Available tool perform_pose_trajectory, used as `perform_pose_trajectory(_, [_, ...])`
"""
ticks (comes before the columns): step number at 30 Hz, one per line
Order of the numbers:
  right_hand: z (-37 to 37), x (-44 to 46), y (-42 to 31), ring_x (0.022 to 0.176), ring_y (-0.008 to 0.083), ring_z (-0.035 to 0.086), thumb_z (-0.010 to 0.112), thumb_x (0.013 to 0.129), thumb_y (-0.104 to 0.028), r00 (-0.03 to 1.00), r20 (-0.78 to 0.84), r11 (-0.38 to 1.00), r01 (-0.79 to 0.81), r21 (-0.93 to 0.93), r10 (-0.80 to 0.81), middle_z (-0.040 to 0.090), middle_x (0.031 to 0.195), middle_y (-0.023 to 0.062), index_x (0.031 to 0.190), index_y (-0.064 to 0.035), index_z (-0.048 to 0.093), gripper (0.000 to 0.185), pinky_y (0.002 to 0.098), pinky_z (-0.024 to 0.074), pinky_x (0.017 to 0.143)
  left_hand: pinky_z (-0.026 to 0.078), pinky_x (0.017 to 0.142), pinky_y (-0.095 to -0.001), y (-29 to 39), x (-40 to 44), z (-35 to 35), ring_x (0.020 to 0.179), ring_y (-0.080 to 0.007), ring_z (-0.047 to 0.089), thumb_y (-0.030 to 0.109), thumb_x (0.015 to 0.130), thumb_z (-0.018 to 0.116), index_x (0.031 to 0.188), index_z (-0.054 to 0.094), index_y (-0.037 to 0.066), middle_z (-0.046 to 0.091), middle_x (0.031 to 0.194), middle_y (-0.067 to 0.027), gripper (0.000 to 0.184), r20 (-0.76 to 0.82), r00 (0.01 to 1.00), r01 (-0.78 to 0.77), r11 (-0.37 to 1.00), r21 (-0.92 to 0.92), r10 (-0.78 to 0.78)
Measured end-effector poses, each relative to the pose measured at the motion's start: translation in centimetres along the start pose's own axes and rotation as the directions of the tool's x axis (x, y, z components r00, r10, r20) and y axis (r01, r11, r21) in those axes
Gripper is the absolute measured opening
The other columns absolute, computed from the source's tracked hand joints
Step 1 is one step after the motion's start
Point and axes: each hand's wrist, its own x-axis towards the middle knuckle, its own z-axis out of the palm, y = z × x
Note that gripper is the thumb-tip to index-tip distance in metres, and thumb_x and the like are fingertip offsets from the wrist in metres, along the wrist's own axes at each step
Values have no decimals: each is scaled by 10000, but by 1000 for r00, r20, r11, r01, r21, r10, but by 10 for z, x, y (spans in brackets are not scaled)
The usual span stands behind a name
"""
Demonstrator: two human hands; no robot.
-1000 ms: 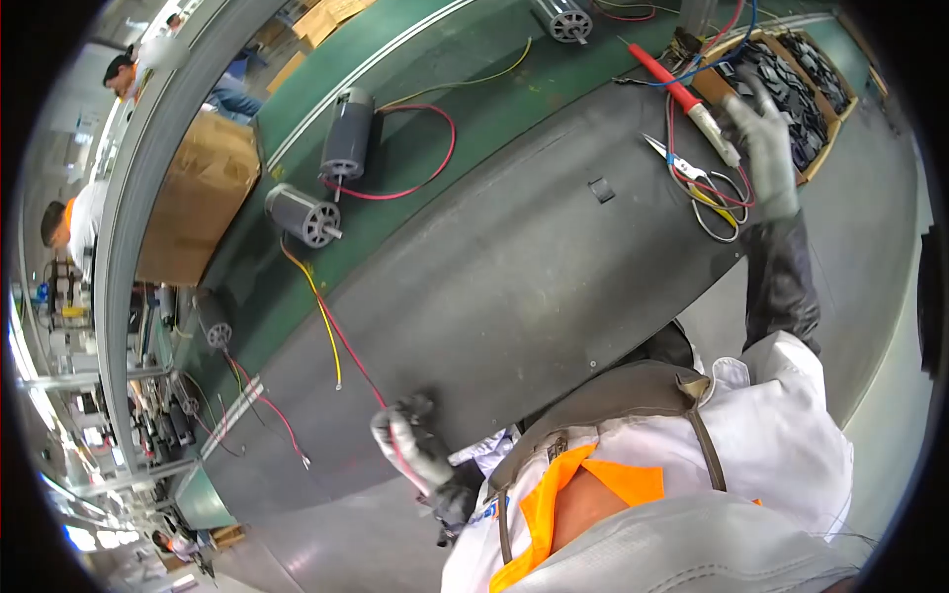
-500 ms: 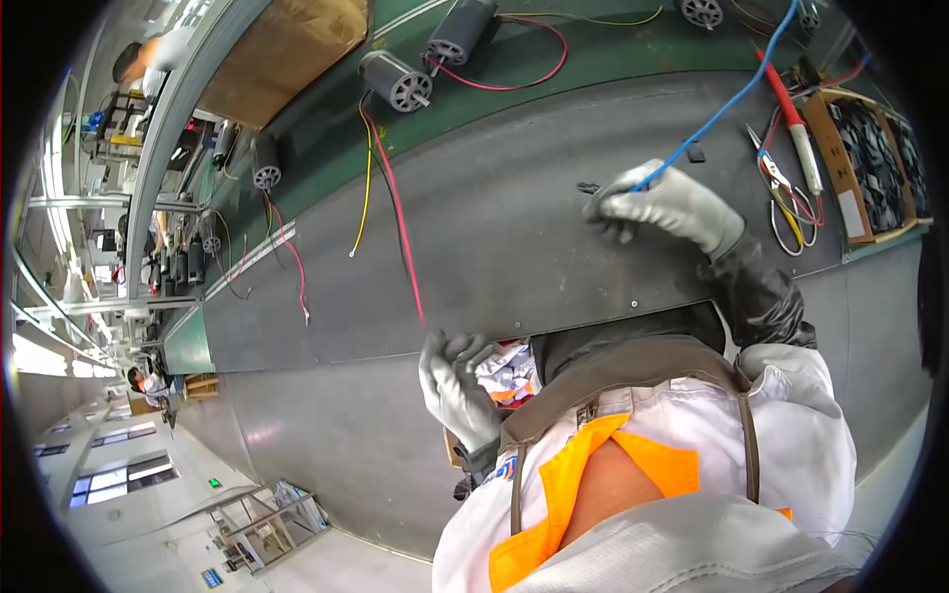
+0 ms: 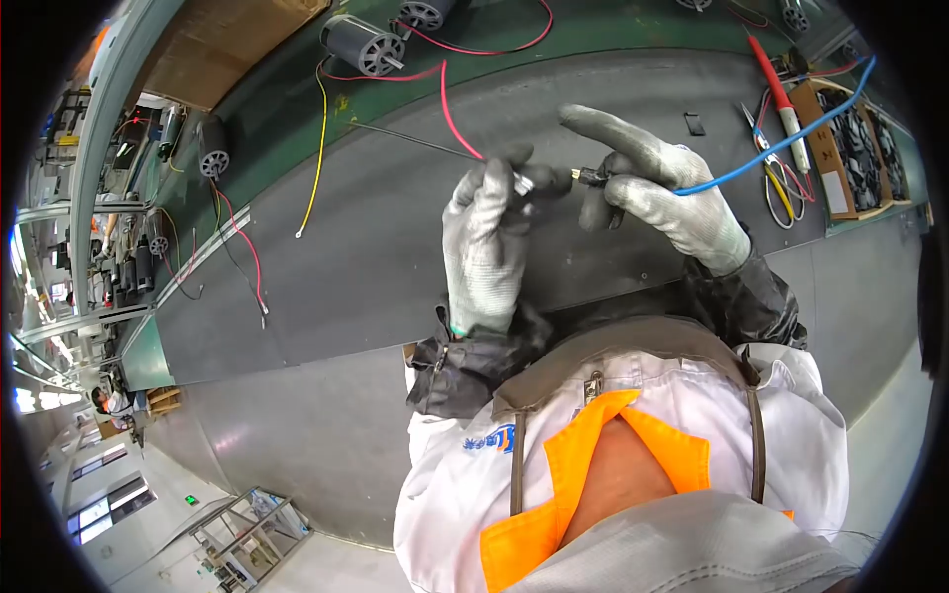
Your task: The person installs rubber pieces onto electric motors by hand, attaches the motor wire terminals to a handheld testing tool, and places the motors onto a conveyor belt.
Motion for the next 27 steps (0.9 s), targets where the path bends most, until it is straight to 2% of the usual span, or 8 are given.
perform_pose_trajectory(6, [9, 13, -2, 885, 90, 630, 595, 955, -189, 994, -109, 995, -15, 95, 26, 717, 930, 54, 1574, -51, 381, 669, 263, 508, 844, 543, 940, -372, 6, 22, 24, 1002, -263, 697, 318, 1057, 588, 1275, 547, -97, 693, 1043, -146, 471, -18, 993, -117, 975, -190, 116])
perform_pose_trajectory(11, [4, 25, 16, 1031, 112, 639, 550, 968, -51, 991, -96, 969, 112, 220, -93, 666, 1234, 97, 1584, -49, 355, 647, 283, 529, 915, 551, 823, -317, 5, 28, 37, 918, -185, 679, 294, 1048, 611, 1236, 615, -59, 706, 1042, -129, 400, 2, 997, -78, 975, -209, 80])
perform_pose_trajectory(14, [-2, 33, 12, 1061, 118, 629, 528, 970, 5, 985, -78, 977, 162, 137, -153, 622, 1325, 111, 1586, -49, 349, 644, 300, 526, 967, 540, 789, -296, 4, 35, 45, 881, -150, 664, 282, 1045, 616, 1215, 640, -47, 708, 1032, -112, 371, -34, 992, -126, 972, -199, 121])
perform_pose_trajectory(16, [-7, 34, 12, 1068, 118, 627, 528, 975, 13, 990, -61, 966, 137, 218, -127, 629, 1307, 113, 1576, -43, 369, 624, 305, 516, 997, 534, 781, -286, -1, 38, 47, 868, -135, 656, 276, 1044, 618, 1206, 649, -43, 709, 1027, -102, 359, -47, 991, -133, 977, -169, 127])
perform_pose_trajectory(19, [-19, 42, 19, 1065, 107, 626, 530, 970, 17, 973, -119, 980, 201, 3, -199, 637, 1275, 100, 1561, -44, 402, 607, 287, 523, 974, 516, 788, -295, -11, 46, 51, 909, -138, 654, 289, 1066, 575, 1256, 641, 1, 715, 1066, -91, 352, -47, 994, -100, 983, -152, 94])
perform_pose_trajectory(23, [-23, 43, 35, 993, 97, 646, 550, 946, 28, 982, -175, 965, 110, 240, -69, 655, 1186, 80, 1549, -39, 421, 620, 264, 545, 894, 504, 766, -283, -35, 57, 53, 924, -130, 660, 305, 1054, 597, 1267, 625, 14, 713, 1096, -89, 362, -105, 993, -72, 987, -146, 57])
perform_pose_trajectory(24, [-27, 42, 37, 964, 95, 652, 561, 942, 27, 982, -188, 959, 80, 273, -28, 659, 1158, 74, 1550, -39, 419, 628, 256, 551, 862, 487, 738, -276, -33, 58, 60, 887, -122, 647, 344, 1053, 590, 1232, 629, 28, 708, 1079, -78, 366, -123, 990, -78, 996, -34, 74])
perform_pose_trajectory(27, [-39, 38, 48, 892, 98, 644, 619, 938, -6, 990, -90, 876, -50, 480, 106, 663, 1138, 71, 1566, -52, 396, 669, 254, 545, 788, 439, 658, -265, -44, 70, 56, 766, -98, 581, 311, 1039, 605, 1112, 630, 40, 672, 955, -40, 282, -38, 998, 34, 986, -165, -41])
